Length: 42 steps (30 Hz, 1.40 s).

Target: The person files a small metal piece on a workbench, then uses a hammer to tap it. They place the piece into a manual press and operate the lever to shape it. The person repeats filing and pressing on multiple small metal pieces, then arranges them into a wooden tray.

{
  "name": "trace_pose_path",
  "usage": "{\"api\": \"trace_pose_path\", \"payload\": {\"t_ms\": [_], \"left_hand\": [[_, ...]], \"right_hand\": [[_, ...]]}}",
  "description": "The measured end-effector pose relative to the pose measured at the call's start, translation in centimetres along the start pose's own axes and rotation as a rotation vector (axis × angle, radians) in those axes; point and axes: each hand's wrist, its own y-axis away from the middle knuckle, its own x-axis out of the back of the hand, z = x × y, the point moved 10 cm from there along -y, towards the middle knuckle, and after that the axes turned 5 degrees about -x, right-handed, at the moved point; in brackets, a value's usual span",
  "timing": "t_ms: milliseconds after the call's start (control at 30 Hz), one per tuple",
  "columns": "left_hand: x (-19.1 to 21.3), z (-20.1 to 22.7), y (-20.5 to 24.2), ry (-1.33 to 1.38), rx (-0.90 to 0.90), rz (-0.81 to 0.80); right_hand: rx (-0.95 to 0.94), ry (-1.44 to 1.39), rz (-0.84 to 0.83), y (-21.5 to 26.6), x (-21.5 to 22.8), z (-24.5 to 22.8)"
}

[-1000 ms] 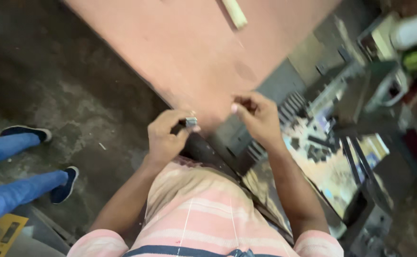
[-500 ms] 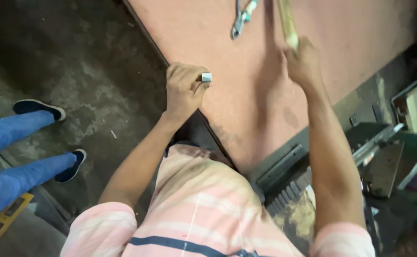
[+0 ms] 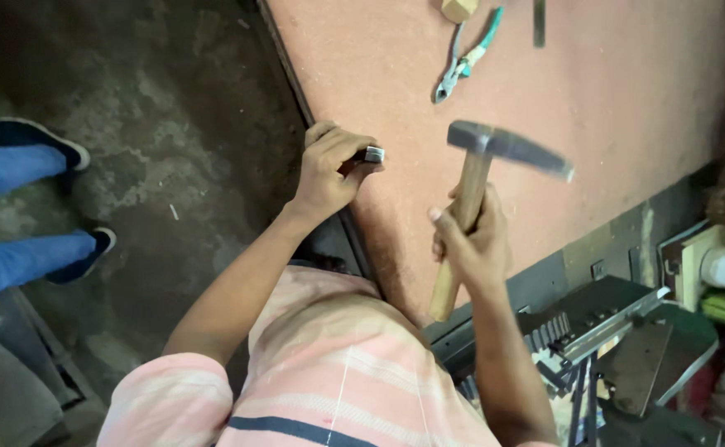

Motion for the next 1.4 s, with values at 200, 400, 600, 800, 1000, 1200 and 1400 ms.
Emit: {"api": "trace_pose_path", "payload": {"t_ms": [200,400,600,800,1000,1200,1400], "left_hand": [[-0.1,0.5,0.3,-0.009,-0.056,0.035],[-0.5,0.4,0.7,-0.018,-0.049,0.027],[-0.5,-0.2,0.9,0.02,-0.048,0.052],[-0.7,-0.5,0.8,0.01,0.007,0.028],[-0.4,0.1,1.0,0.008,-0.021,0.054],[-0.6,0.0,1.0,0.021,-0.004,0.021],[-0.3,-0.1,0.7,0.034,-0.019,0.024]], "right_hand": [[0.192,0.519,-0.024,0.6,-0.8,2.0],[0.144,0.575,-0.086,-0.2,-2.0,2.9],[0.385,0.663,-0.068,0.3,-3.3,1.0],[0.241,0.768,-0.097,-1.2,-3.0,2.7],[0.118,0.815,-0.124,-1.2,-2.7,3.5],[0.228,0.703,-0.082,-1.0,-3.0,1.3],[0.156,0.751,-0.085,-2.2,-3.0,2.4]]}}
